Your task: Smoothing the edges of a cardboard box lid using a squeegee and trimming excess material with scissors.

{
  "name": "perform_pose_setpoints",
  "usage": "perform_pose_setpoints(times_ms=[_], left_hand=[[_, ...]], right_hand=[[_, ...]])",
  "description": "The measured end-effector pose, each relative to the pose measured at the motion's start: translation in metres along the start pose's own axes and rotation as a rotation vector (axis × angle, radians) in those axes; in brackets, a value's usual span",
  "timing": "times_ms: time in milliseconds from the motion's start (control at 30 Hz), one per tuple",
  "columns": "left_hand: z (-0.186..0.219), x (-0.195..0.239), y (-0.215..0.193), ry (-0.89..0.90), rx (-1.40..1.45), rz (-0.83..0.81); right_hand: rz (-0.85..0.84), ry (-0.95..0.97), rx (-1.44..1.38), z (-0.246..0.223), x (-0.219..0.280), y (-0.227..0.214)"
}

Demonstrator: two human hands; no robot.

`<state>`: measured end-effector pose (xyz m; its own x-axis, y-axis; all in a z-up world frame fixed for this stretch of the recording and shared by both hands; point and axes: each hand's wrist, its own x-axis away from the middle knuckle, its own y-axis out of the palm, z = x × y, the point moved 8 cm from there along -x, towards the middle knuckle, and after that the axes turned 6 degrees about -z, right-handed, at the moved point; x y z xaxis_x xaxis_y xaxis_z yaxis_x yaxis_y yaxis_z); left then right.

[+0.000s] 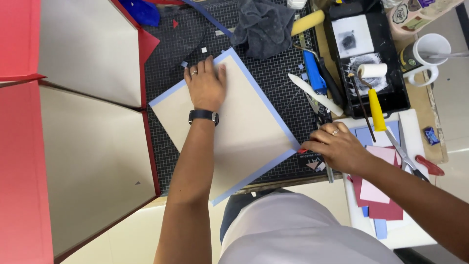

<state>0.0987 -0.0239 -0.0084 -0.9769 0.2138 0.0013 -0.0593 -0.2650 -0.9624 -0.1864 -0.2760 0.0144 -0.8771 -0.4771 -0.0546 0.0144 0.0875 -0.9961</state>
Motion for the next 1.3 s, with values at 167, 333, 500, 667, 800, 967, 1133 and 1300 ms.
perform_pose_setpoints(times_ms=[167, 333, 500, 667, 800, 967, 1133, 1300], left_hand=[[-0.005, -0.006, 0.002, 0.016, -0.01, 0.061], [-0.003, -0.003, 0.005, 0.018, -0.009, 0.04], [-0.003, -0.004, 0.003, 0.017, -0.005, 0.046], [-0.003, -0.007, 0.006, 0.023, -0.008, 0.062], [-0.005, -0.003, 0.002, 0.022, -0.012, 0.058], [-0.001, -0.009, 0.008, 0.03, -0.017, 0.092], [-0.003, -0.006, 0.004, 0.001, -0.021, 0.05], [-0.003, -0.006, 0.005, 0.006, -0.019, 0.032]], right_hand=[[0.004, 0.018, -0.019, 0.006, -0.007, 0.001], [0.007, 0.072, -0.03, 0.009, -0.003, -0.001], [-0.023, -0.019, -0.002, -0.002, -0.008, -0.008], [-0.004, -0.023, 0.021, 0.002, -0.014, -0.007], [-0.037, -0.058, 0.033, 0.001, -0.008, 0.0], [-0.095, -0.015, -0.076, 0.016, -0.021, -0.022], [-0.08, -0.088, -0.134, 0.015, -0.04, -0.028], [-0.112, -0.173, -0.176, 0.013, -0.05, -0.03]])
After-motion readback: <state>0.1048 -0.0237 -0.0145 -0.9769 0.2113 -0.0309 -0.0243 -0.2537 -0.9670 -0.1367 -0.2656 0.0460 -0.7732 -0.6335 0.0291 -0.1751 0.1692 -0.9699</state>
